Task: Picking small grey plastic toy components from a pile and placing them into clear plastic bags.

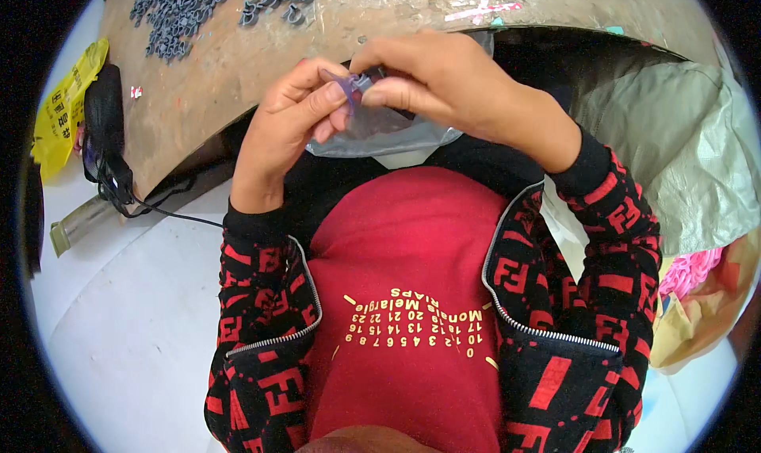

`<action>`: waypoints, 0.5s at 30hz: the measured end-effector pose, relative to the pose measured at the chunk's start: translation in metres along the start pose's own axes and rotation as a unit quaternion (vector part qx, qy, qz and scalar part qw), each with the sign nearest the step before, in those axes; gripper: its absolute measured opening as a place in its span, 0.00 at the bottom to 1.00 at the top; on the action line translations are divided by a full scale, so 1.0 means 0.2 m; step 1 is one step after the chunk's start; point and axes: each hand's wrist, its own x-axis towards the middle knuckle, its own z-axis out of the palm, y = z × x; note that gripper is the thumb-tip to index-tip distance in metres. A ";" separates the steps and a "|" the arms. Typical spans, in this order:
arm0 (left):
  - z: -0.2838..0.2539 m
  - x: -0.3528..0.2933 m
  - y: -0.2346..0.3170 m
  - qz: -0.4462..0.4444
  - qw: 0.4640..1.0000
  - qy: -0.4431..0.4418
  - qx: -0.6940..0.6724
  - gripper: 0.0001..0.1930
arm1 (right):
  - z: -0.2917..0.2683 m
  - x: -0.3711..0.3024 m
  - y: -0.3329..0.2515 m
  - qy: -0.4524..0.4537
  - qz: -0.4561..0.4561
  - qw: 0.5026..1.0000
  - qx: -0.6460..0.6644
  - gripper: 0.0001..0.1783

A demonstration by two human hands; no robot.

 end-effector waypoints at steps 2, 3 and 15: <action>0.00 -0.01 0.04 0.002 1.000 -0.005 0.019 0.10 | -0.03 0.02 -0.02 -0.032 0.059 0.992 0.107 0.11; -0.01 -0.02 0.04 0.005 0.999 -0.010 0.039 0.10 | -0.03 0.02 -0.02 -0.063 0.117 0.968 0.212 0.10; 0.07 -0.05 -0.07 0.009 0.999 0.022 -0.042 0.08 | 0.07 -0.06 0.05 -0.069 0.146 0.890 0.426 0.10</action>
